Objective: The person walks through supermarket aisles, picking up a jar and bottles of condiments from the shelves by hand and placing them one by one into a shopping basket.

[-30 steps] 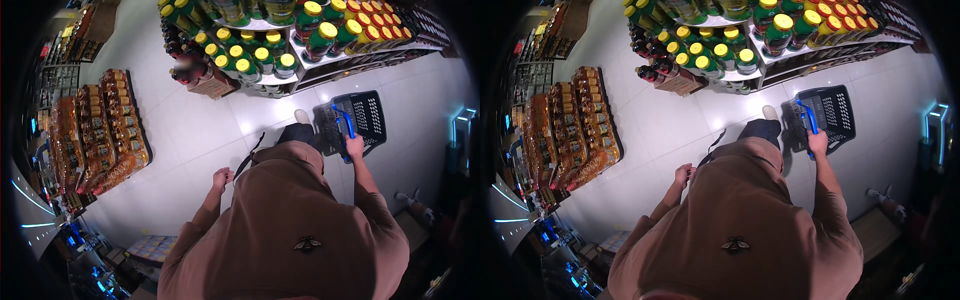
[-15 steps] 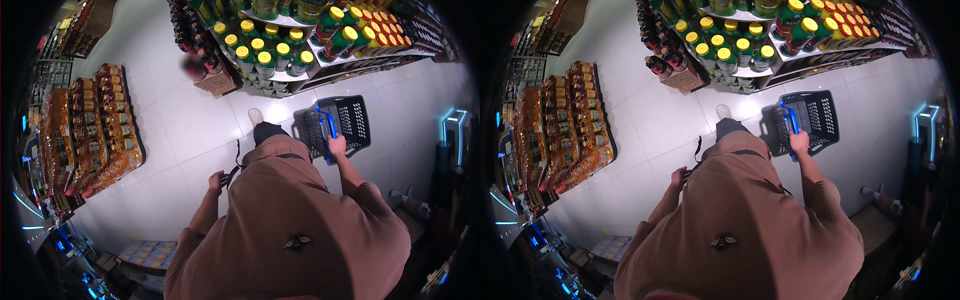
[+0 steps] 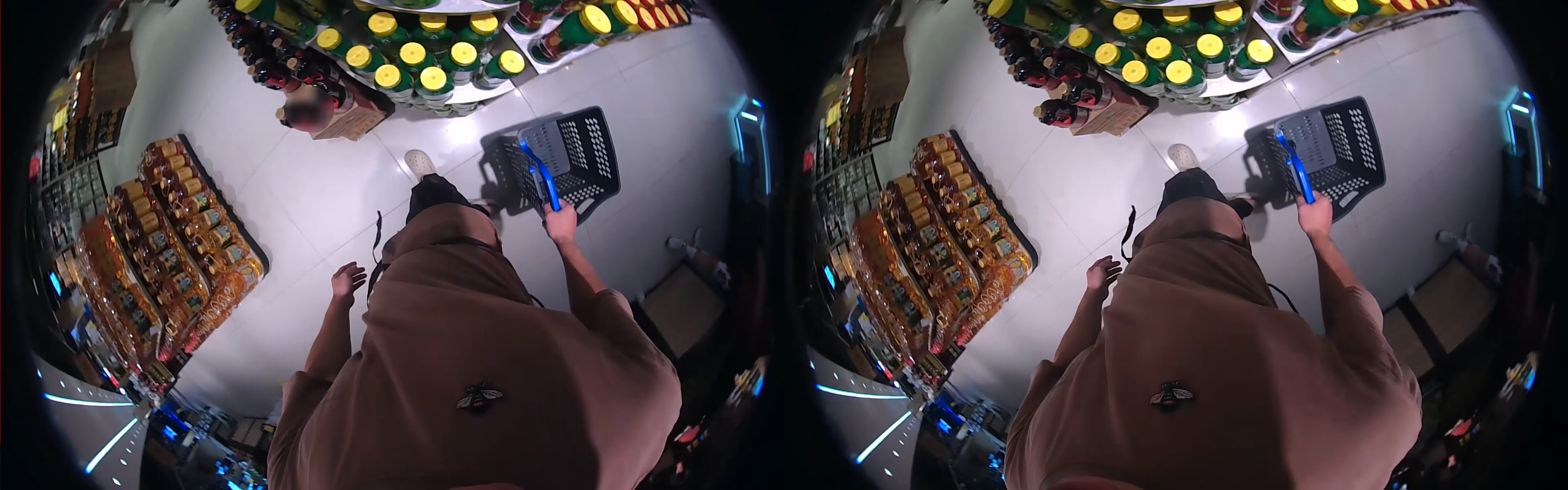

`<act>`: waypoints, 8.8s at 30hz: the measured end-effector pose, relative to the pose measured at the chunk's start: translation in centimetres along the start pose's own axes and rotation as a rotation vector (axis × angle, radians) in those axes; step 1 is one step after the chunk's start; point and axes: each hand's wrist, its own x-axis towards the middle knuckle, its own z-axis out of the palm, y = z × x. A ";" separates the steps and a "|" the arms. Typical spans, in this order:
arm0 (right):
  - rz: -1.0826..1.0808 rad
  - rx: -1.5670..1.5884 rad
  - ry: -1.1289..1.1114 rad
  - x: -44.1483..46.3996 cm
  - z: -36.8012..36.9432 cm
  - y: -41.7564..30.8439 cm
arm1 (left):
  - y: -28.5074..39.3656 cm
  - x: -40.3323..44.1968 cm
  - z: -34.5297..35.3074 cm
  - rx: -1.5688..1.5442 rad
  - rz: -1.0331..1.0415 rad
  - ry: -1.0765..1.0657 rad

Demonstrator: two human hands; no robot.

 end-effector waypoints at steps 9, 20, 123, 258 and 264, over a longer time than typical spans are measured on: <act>0.061 0.087 0.025 -1.9 -0.4 -3.0 | 12.2 2.0 -2.7 0.147 0.068 -0.036; 0.121 0.148 0.020 -6.1 3.5 -6.4 | 21.1 6.1 -2.0 0.253 0.203 -0.174; 0.246 0.256 0.106 -31.5 27.4 -32.2 | 26.9 15.8 -36.0 0.329 0.219 -0.261; 0.925 0.660 0.356 -25.2 60.7 -88.5 | 111.0 48.6 -48.1 0.644 0.284 -0.475; 0.964 0.727 0.352 -23.1 63.2 -92.8 | 114.1 52.5 -55.6 0.681 0.181 -0.361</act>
